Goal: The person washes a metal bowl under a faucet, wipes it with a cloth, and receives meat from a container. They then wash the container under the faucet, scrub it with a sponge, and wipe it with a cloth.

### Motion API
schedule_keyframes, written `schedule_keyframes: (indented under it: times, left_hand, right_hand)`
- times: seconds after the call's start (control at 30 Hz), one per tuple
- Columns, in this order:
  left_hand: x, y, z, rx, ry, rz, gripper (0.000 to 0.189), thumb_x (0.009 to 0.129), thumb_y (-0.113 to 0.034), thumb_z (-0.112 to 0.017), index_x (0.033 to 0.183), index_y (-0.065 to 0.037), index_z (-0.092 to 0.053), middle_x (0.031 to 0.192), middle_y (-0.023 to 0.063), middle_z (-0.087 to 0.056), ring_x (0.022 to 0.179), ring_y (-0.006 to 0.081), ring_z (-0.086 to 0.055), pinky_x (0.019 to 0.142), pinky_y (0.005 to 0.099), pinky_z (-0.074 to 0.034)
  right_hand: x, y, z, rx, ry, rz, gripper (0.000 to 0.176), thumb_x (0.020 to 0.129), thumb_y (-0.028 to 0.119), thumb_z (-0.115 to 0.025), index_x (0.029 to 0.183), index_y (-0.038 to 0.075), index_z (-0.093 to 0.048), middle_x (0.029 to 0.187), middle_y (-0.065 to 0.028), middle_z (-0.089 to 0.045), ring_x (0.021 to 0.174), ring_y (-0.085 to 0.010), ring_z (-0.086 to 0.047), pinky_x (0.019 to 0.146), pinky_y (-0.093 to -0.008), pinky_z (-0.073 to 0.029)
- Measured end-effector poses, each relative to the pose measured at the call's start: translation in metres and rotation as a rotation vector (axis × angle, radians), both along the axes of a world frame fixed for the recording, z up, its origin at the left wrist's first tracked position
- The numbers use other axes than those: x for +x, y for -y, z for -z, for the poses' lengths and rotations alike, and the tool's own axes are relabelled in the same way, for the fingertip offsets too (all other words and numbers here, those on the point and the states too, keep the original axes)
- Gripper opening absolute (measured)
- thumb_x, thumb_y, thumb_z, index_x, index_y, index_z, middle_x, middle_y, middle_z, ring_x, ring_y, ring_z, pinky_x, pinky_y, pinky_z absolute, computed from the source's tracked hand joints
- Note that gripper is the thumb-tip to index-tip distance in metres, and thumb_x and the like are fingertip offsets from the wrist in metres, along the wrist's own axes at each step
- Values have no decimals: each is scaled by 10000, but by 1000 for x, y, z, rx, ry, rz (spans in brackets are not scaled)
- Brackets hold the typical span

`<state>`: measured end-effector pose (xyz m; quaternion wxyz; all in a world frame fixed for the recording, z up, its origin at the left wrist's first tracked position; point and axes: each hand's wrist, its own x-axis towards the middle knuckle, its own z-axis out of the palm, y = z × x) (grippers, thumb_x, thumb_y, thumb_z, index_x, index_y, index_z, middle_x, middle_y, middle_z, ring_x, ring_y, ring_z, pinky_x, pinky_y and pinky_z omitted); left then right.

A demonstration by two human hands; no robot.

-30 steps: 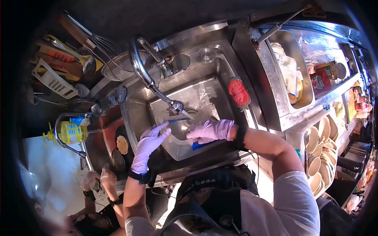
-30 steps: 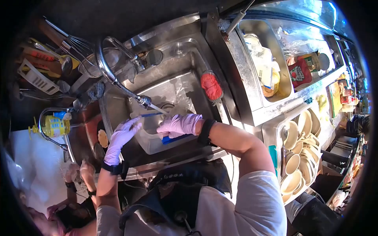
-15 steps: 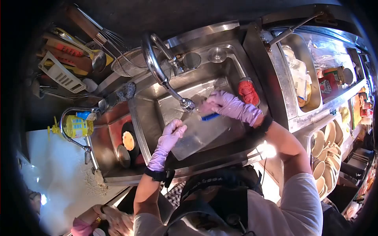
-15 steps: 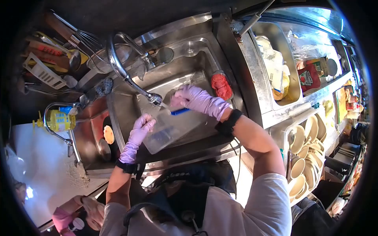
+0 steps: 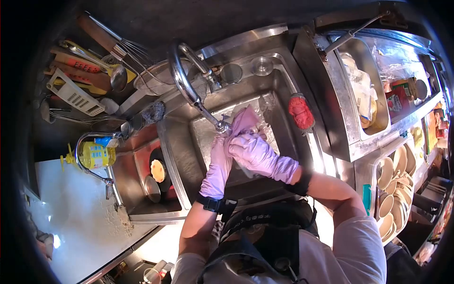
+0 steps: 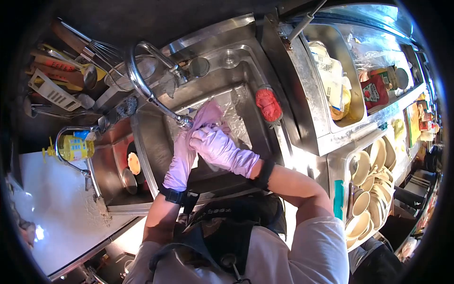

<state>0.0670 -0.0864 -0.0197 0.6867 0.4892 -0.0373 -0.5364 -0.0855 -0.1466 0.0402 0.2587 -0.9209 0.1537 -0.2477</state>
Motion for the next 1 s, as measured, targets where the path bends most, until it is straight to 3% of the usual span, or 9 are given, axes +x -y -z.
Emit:
schedule_keyframes:
  times: [0.07,0.1,0.17,0.33,0.37,0.47,0.5,0.73,1.0]
  left_hand:
    - [-3,1,-1,46,-133,25,256,969,-204,-441,1066,4,-556,976,130,-635,826,207,-637,735,340,-529]
    - [8,-6,1,-168,-156,274,281,963,-228,-441,1051,12,-558,939,165,-634,797,241,-642,729,366,-538]
    - [32,-16,58,-195,-59,234,290,964,-236,-431,1056,11,-553,913,191,-631,770,259,-643,727,384,-541]
    - [17,-2,23,-36,-85,-9,426,990,-358,-332,1210,-16,-462,1076,135,-568,953,274,-575,848,396,-490]
    - [4,-2,-3,-87,-208,64,486,984,-404,-338,1317,-53,-377,1272,129,-474,1139,282,-492,957,425,-424]
    - [-29,-8,-39,119,-143,112,535,968,-431,-393,1343,-51,-365,1321,87,-465,1200,235,-460,1009,412,-384]
    - [-29,-15,1,-49,-250,169,563,955,-438,-423,1356,-51,-346,1337,87,-445,1200,244,-457,1005,419,-383]
    - [-19,-11,32,-36,-201,5,402,956,-339,-402,1246,-64,-440,1172,84,-529,1132,246,-496,915,402,-456]
    - [-31,-9,-8,-149,-284,113,482,978,-434,-343,1266,-59,-434,1233,97,-514,1173,249,-479,926,406,-469]
  right_hand:
    - [4,-1,8,-33,-67,-35,252,781,219,-574,1015,127,-599,1056,-61,-548,987,-249,-523,828,-402,-409]
    - [5,3,12,-120,-89,-19,233,813,255,-554,1006,135,-607,1020,-56,-556,991,-240,-528,836,-419,-406]
    - [14,13,20,-127,-68,66,257,809,271,-550,1023,139,-606,1024,-58,-555,1005,-245,-524,850,-432,-395]
    - [51,22,35,62,-160,324,324,817,316,-552,1076,125,-590,1078,-96,-565,1070,-277,-508,903,-432,-359]
    - [51,24,15,150,-201,316,345,804,282,-552,1105,117,-582,1079,-107,-572,1099,-268,-503,930,-428,-350]
    - [58,29,36,-12,-131,289,339,774,252,-538,1094,163,-608,1165,-83,-536,1096,-265,-495,882,-430,-383]
    - [61,33,47,100,-47,262,382,752,265,-548,1109,138,-596,1165,-96,-534,1098,-272,-492,886,-429,-385]
    - [34,9,44,79,-230,219,375,827,242,-533,1172,95,-538,1150,-126,-540,1132,-320,-477,961,-434,-354]
    - [-21,-32,45,124,70,143,307,771,177,-608,1065,92,-579,1055,-92,-550,1007,-291,-537,878,-424,-403]
